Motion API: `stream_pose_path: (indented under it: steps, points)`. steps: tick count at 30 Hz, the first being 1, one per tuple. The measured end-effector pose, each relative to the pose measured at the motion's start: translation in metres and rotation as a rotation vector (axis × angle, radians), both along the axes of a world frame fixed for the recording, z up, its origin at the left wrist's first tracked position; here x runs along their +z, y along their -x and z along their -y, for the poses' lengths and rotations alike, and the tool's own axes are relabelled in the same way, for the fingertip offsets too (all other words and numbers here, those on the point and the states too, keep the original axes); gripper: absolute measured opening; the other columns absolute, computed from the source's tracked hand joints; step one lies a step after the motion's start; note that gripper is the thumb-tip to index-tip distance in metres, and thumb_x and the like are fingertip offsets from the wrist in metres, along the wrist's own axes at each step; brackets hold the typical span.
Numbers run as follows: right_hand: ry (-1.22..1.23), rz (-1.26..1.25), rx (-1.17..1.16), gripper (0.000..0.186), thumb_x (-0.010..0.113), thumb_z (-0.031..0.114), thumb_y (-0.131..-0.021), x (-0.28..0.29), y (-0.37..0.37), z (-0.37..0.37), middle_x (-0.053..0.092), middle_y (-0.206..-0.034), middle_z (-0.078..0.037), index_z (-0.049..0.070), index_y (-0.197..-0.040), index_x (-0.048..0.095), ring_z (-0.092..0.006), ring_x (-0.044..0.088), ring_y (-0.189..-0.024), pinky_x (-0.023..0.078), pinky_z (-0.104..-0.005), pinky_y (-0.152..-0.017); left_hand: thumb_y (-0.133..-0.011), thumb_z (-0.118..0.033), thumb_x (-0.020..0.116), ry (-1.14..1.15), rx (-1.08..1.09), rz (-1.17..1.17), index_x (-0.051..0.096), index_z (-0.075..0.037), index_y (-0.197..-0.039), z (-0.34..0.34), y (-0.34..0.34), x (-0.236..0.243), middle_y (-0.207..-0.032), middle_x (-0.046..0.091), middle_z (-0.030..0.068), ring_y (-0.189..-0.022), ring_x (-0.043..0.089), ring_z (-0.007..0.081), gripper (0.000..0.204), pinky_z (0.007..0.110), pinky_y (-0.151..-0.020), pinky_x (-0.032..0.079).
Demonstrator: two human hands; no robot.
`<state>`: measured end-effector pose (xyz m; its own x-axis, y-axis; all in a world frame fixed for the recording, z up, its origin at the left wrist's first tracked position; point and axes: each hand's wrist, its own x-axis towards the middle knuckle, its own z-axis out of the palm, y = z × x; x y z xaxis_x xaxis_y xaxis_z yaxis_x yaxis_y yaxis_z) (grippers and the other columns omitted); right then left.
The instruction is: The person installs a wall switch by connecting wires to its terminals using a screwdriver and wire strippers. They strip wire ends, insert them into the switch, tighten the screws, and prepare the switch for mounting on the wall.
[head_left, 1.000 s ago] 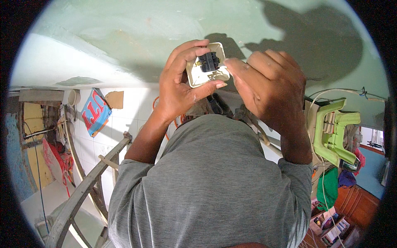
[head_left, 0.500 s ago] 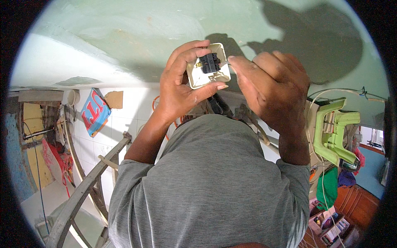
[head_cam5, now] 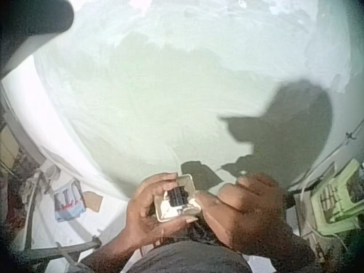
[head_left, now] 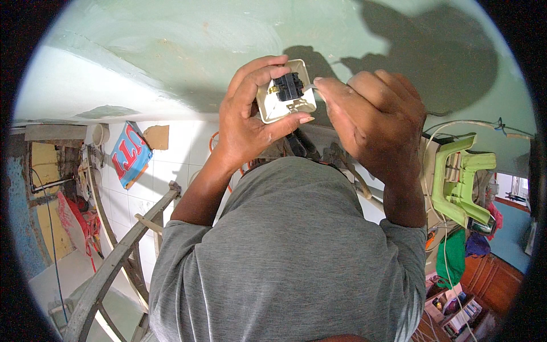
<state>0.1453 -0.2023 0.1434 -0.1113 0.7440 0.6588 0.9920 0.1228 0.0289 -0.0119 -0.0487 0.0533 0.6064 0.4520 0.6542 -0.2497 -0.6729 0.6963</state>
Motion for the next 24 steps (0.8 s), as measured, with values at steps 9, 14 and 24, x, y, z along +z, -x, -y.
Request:
stream_pose_path:
  steps: [9, 14, 24]
  points:
    - [-0.001, 0.001, -0.011, 0.032, 0.081, 0.008, -0.072, -0.002, 0.003, 0.006, 0.056, -0.087, 0.000, 0.013, -0.104, 0.079, -0.0211, 0.058, -0.071, 0.047, -0.0377, -0.065, -0.068, -0.019, 0.096, -0.027, 0.058, 0.017, 0.061, -0.004, -0.132, 0.007, 0.002, 0.002, -0.139, 0.060, 0.0200, -0.128, 0.059, 0.0307, 0.074, 0.041, -0.106, 0.048]
    - [-0.017, 0.001, -0.019, 0.031, 0.081, 0.008, -0.073, -0.004, 0.006, 0.008, 0.057, -0.087, 0.000, 0.013, -0.103, 0.079, -0.0202, 0.059, -0.072, 0.047, -0.0375, -0.066, -0.068, -0.019, 0.096, -0.058, 0.093, 0.007, 0.062, -0.004, -0.130, 0.009, 0.005, 0.002, -0.138, 0.060, 0.0206, -0.126, 0.060, 0.0319, 0.073, 0.042, -0.106, 0.048]
    - [0.015, 0.003, -0.063, 0.031, 0.082, 0.009, -0.073, -0.003, 0.015, 0.011, 0.056, -0.088, 0.000, 0.014, -0.103, 0.079, -0.0206, 0.059, -0.073, 0.048, -0.0372, -0.067, -0.067, -0.019, 0.097, -0.123, 0.167, 0.030, 0.059, -0.003, -0.130, 0.017, 0.006, 0.000, -0.136, 0.060, 0.0213, -0.127, 0.060, 0.0339, 0.075, 0.044, -0.106, 0.049]
